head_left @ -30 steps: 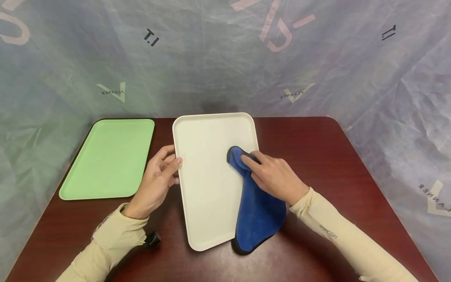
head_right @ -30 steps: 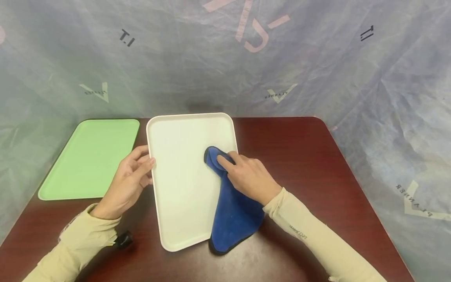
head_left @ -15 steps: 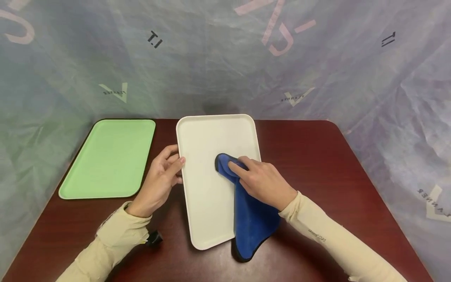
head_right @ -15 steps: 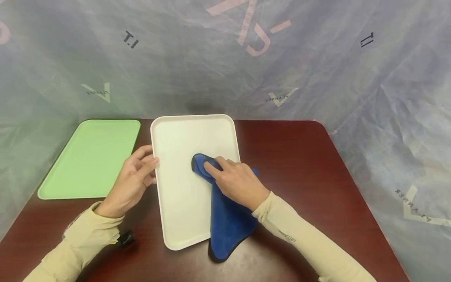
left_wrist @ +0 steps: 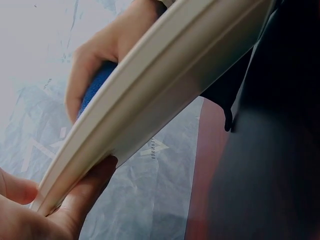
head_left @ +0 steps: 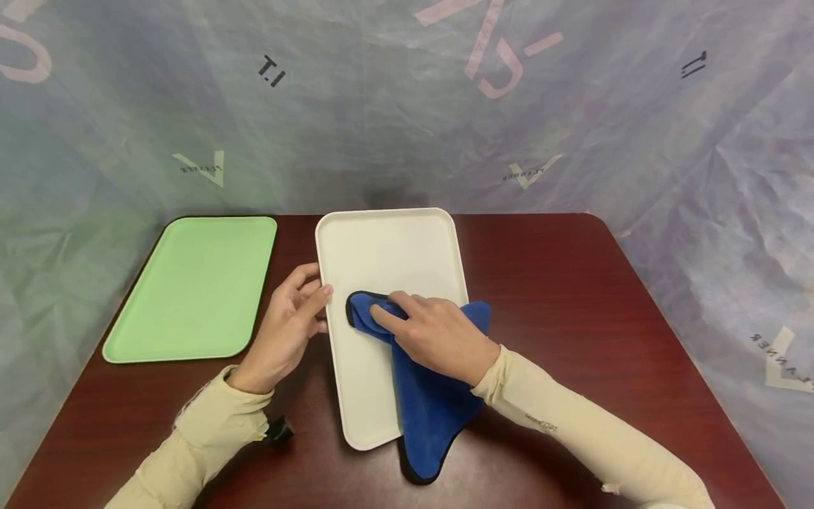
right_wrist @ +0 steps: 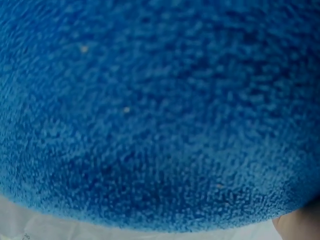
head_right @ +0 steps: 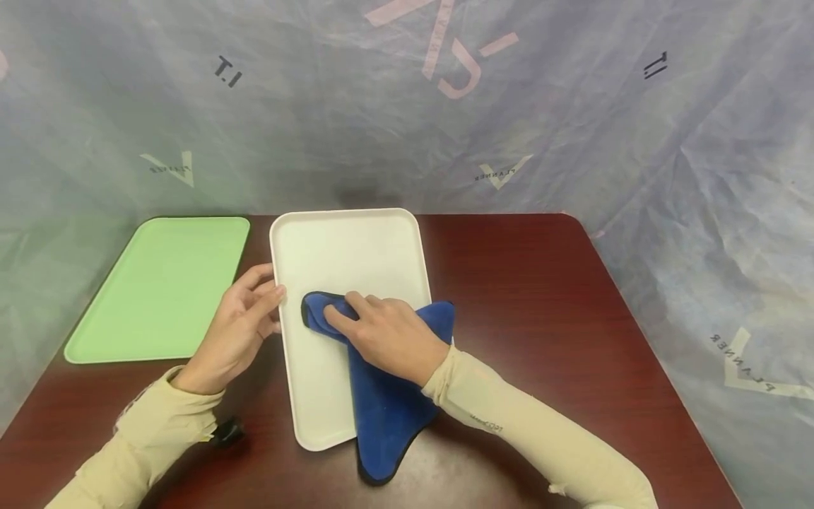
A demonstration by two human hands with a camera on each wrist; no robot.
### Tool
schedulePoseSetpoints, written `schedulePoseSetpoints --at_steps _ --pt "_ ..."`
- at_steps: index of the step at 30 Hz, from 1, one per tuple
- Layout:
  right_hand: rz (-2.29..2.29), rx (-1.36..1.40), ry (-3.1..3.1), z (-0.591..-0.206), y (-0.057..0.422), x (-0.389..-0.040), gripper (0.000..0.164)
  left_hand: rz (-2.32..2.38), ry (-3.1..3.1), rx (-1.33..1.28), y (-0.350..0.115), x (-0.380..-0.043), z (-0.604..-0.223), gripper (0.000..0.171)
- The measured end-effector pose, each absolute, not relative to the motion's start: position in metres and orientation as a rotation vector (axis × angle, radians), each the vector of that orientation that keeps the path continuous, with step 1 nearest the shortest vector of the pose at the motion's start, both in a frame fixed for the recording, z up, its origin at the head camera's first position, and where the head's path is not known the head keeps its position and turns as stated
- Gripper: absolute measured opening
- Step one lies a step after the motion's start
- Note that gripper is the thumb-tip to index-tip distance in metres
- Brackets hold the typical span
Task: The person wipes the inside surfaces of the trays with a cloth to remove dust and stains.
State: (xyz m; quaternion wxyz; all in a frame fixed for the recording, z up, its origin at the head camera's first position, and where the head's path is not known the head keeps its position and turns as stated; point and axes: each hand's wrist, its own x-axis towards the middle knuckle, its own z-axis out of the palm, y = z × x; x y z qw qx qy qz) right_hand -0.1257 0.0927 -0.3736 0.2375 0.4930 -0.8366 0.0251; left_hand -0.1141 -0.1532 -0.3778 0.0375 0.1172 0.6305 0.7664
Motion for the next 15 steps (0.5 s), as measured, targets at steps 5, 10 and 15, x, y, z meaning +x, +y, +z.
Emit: schedulePoseSetpoints --at_steps 5,10,15 --pt "0.051 1.356 -2.267 -0.373 0.085 -0.125 0.035 2.360 1.927 0.353 -0.154 -0.115 -0.378 0.038" --pt "0.048 1.377 -2.234 -0.375 0.079 -0.121 0.035 2.353 1.914 0.342 -0.154 -0.114 -0.378 0.039" --pt "0.058 1.383 -2.243 -0.374 0.077 -0.118 0.036 2.349 1.913 0.344 -0.154 -0.114 -0.378 0.039"
